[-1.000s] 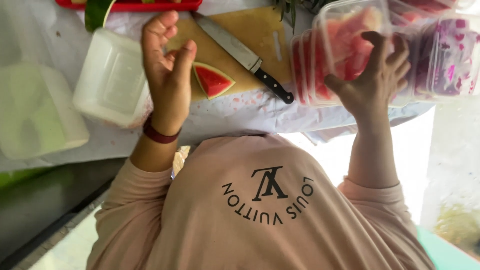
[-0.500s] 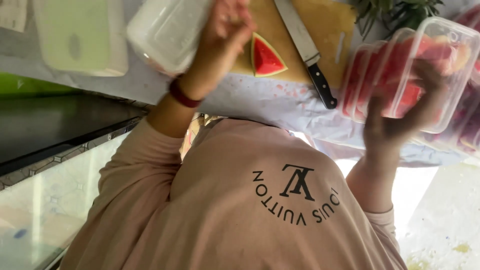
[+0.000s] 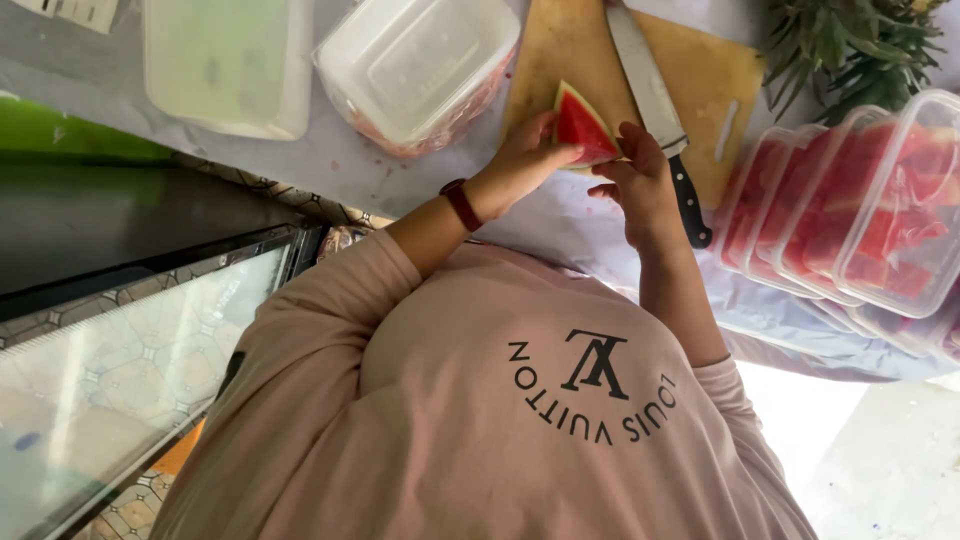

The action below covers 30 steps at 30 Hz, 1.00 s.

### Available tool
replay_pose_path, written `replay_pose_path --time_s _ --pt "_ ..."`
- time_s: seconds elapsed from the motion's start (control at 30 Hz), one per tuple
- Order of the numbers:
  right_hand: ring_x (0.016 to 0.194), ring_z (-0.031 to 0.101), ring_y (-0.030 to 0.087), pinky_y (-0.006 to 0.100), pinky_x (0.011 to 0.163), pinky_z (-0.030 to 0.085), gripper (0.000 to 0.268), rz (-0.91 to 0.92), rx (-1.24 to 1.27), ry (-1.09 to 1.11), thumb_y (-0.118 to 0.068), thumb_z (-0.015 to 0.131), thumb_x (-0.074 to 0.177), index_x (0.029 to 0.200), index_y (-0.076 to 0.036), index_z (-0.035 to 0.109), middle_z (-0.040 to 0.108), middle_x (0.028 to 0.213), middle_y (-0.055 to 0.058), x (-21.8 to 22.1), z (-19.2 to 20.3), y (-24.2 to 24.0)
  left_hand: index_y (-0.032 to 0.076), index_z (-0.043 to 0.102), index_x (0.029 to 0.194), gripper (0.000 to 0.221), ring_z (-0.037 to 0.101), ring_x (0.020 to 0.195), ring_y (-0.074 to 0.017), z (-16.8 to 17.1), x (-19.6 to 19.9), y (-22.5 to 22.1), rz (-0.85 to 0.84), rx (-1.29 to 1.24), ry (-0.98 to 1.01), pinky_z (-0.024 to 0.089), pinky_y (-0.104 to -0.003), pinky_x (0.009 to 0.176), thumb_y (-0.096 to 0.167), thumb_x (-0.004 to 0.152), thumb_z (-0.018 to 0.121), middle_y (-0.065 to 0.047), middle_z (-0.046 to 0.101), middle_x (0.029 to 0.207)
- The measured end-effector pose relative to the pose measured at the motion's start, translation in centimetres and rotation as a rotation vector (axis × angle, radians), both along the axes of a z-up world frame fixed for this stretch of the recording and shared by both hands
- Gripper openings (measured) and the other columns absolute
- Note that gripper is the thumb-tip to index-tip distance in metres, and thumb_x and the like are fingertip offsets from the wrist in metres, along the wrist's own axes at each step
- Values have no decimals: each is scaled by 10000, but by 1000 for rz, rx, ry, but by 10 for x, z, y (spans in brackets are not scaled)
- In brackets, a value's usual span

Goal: Cutting watermelon and pineapple into pieces and organizing them into plastic containers for packaging.

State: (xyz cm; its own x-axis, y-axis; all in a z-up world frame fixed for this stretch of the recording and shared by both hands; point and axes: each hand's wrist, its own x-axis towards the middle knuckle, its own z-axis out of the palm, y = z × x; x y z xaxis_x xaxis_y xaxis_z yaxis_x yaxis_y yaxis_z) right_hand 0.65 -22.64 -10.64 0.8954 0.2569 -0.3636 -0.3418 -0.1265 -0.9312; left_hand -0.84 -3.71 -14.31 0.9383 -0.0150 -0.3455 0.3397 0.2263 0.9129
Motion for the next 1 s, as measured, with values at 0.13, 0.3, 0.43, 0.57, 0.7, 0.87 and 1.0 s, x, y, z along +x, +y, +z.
replay_pose_path --time_s 0.13,0.3,0.43,0.57,0.7,0.87,1.0 --pt "977 618 259 377 637 645 643 -34 -5 9 63 553 901 1494 166 329 461 1381 303 6 -16 10 40 590 1312 654 647 1172 -391 12 2 5 43 46 13 579 -497 928 374 814 848 -242 612 1260" --pt "1003 643 326 427 607 637 636 -25 -50 10 66 556 852 1465 155 409 495 1332 307 6 45 42 91 645 1196 557 673 834 -230 16 23 14 44 73 97 589 -348 669 532 869 738 -119 696 982" --pt "936 629 144 282 704 535 695 -23 -118 189 -66 518 702 1389 -62 622 644 1082 40 2 89 51 156 503 1096 501 579 755 -133 72 28 15 37 35 209 500 -279 562 579 878 348 -20 576 945" --pt "1014 672 171 265 715 550 724 166 -44 58 30 461 773 1491 -37 513 628 1411 88 -2 105 40 102 507 1329 762 679 1163 -238 75 37 6 167 -312 197 541 -366 951 665 818 442 -190 729 1299" --pt "1042 679 221 351 801 573 539 85 -266 -192 101 449 846 1342 -23 619 661 1356 111 -9 75 -5 158 637 994 401 731 795 -291 30 42 6 0 -917 214 595 -503 746 550 917 601 -167 773 1072" --pt "996 623 422 583 776 421 710 188 -1447 -636 -43 728 802 1479 -188 572 613 1157 151 -22 -8 -76 168 717 1150 535 621 1198 -379 -4 27 -4 -71 -1133 494 508 -563 961 614 904 552 -84 678 1162" --pt "792 599 419 534 630 436 536 272 -1561 -741 -135 651 762 1296 -86 634 633 987 166 -37 -17 -73 153 719 1110 412 621 1055 -299 0 32 -6 -7 -1207 422 480 -486 942 507 923 621 -76 687 1078"
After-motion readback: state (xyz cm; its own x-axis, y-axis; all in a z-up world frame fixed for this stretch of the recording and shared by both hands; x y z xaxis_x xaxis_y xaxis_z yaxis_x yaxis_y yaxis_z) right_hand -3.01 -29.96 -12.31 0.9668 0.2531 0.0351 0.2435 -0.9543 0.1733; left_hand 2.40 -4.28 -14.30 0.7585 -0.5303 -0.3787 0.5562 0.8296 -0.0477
